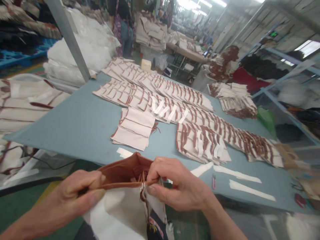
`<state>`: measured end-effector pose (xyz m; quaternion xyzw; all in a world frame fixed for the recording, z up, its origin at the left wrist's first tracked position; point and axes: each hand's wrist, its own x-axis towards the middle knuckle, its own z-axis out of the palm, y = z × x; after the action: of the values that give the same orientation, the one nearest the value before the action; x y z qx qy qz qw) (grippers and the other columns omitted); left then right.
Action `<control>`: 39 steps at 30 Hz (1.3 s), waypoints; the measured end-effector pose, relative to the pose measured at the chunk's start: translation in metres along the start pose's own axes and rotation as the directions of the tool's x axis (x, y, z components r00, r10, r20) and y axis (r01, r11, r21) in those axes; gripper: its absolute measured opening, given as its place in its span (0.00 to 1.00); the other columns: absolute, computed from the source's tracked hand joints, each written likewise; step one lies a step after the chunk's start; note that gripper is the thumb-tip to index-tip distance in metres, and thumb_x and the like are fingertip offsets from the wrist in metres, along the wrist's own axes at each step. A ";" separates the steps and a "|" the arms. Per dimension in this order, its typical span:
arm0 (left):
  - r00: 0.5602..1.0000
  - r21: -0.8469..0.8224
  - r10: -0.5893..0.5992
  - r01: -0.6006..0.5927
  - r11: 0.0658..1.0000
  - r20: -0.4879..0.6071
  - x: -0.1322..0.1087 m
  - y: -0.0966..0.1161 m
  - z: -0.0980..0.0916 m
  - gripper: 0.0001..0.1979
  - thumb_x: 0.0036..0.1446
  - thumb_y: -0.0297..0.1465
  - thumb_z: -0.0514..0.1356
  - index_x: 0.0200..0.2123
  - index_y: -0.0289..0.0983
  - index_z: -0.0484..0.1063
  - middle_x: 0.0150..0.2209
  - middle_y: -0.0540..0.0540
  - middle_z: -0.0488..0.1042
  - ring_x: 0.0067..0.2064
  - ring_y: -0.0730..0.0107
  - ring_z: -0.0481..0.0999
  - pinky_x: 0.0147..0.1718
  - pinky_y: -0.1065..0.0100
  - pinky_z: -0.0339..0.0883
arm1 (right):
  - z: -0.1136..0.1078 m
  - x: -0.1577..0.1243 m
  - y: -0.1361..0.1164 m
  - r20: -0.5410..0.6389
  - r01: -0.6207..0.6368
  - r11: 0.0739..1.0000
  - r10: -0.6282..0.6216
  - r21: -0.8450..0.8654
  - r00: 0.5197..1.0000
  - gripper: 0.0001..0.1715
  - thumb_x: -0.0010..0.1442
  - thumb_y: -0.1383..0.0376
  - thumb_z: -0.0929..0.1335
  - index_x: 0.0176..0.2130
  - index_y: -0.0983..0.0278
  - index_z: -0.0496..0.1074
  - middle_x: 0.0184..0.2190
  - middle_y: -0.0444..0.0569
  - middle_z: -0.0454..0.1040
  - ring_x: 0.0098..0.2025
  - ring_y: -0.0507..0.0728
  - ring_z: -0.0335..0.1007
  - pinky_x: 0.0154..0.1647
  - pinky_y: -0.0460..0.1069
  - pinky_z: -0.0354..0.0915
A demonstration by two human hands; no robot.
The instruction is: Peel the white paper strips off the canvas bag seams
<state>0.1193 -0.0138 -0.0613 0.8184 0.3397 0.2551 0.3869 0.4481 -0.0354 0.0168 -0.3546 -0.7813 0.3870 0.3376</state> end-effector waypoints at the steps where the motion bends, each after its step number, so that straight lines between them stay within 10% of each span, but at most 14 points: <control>1: 0.999 -0.042 -0.020 0.021 0.999 0.027 0.011 0.001 -0.005 0.21 0.75 0.37 0.55 0.27 0.41 0.60 0.24 0.57 0.64 0.25 0.76 0.66 0.24 0.78 0.60 | -0.008 0.003 -0.005 0.029 -0.015 1.000 0.015 0.006 0.999 0.10 0.72 0.66 0.71 0.35 0.60 0.73 0.30 0.43 0.78 0.33 0.52 0.70 0.38 0.47 0.64; 8: 0.986 -0.137 0.154 -0.144 0.980 0.067 0.069 0.039 -0.018 0.10 0.71 0.29 0.58 0.46 0.42 0.81 0.42 0.56 0.85 0.42 0.68 0.82 0.45 0.76 0.72 | -0.031 0.023 -0.019 0.173 -0.184 0.983 0.181 0.002 0.968 0.11 0.69 0.62 0.73 0.34 0.62 0.75 0.26 0.39 0.71 0.27 0.50 0.63 0.30 0.45 0.59; 17: 0.974 -0.068 0.223 -0.220 0.973 0.029 0.108 0.094 -0.017 0.09 0.64 0.24 0.56 0.35 0.39 0.75 0.31 0.55 0.77 0.32 0.73 0.73 0.33 0.74 0.65 | -0.050 0.042 -0.034 0.167 -0.252 0.966 0.258 -0.053 0.952 0.09 0.65 0.63 0.71 0.32 0.62 0.72 0.23 0.37 0.67 0.25 0.49 0.59 0.27 0.44 0.56; 29: 0.964 -0.030 0.079 -0.074 0.997 0.256 0.126 0.084 -0.037 0.11 0.69 0.34 0.58 0.39 0.40 0.81 0.36 0.53 0.82 0.38 0.66 0.78 0.38 0.71 0.67 | -0.064 0.028 -0.020 0.086 -0.371 0.897 0.361 0.239 0.929 0.18 0.62 0.54 0.76 0.30 0.61 0.70 0.23 0.37 0.60 0.25 0.49 0.50 0.25 0.47 0.47; 39: 0.977 -0.228 0.042 0.007 0.974 0.209 0.128 0.069 -0.033 0.25 0.76 0.45 0.49 0.32 0.39 0.76 0.32 0.52 0.73 0.36 0.66 0.72 0.40 0.70 0.68 | -0.071 0.007 0.016 -0.088 -0.311 0.864 0.372 0.395 0.924 0.31 0.58 0.41 0.79 0.29 0.61 0.69 0.23 0.38 0.61 0.26 0.51 0.50 0.27 0.47 0.46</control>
<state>0.2031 0.0655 0.0329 0.7942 0.2579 0.2070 0.5098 0.5063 0.0033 0.0388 -0.4467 -0.5878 0.5526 0.3867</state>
